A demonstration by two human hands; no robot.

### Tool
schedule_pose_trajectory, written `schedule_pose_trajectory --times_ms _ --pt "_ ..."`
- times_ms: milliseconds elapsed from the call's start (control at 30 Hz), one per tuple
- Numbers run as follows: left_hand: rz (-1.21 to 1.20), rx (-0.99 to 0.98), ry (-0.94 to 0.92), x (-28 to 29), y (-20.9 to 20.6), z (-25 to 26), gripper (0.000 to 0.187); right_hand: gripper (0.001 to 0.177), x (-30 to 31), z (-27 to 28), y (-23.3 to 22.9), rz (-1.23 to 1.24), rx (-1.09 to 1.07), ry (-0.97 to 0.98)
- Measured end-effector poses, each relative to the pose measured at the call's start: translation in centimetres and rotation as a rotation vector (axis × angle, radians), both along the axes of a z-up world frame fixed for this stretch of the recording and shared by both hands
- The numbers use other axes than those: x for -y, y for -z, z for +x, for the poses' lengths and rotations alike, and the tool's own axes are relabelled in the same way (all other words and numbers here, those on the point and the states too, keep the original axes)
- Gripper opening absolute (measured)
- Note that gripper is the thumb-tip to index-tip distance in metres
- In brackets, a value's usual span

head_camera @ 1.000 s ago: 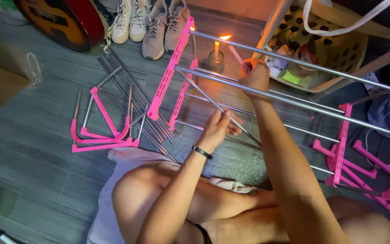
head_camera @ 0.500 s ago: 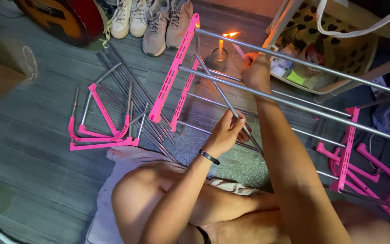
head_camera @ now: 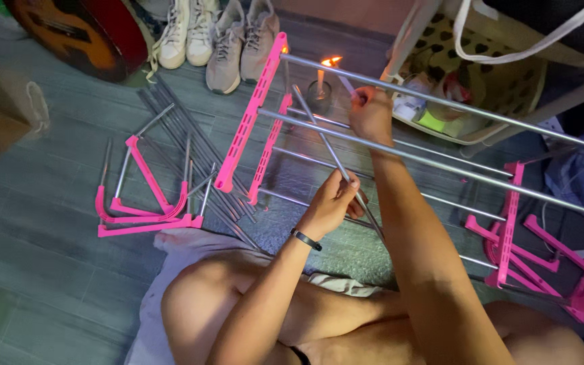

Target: The person assembles a drying rack by fitting metal rods into pink plastic joints, using a lighter to heat the plastic to ensure a secure connection.

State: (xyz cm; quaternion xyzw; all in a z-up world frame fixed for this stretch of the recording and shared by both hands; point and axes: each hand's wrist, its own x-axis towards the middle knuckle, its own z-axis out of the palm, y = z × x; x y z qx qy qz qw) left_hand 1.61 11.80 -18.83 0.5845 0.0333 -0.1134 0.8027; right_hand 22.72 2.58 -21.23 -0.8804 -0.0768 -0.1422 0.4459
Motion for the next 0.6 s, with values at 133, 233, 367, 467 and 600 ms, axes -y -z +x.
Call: schedule_pose_trajectory --times_ms 133,233,367,467,600 --pt "0.029 0.007 0.013 -0.1 -0.6 -0.1 0.017 0.014 0.4 0.1 0.4 -0.063 0.039 0.0" --pt "0.042 -0.005 0.018 -0.1 -1.0 -0.1 0.016 0.016 0.3 0.4 0.5 -0.039 -0.001 -0.006" --pt "0.056 -0.01 0.02 -0.2 -1.2 -0.1 0.016 0.016 0.1 0.4 0.1 -0.015 -0.009 -0.02" --pt "0.064 -0.009 0.032 -0.2 -1.3 -0.1 0.018 0.017 -0.2 0.3 -0.2 0.014 -0.108 -0.004" --pt "0.075 -0.005 0.029 -0.3 -1.2 -0.1 0.023 0.017 0.0 0.1 -0.1 0.018 -0.009 -0.014"
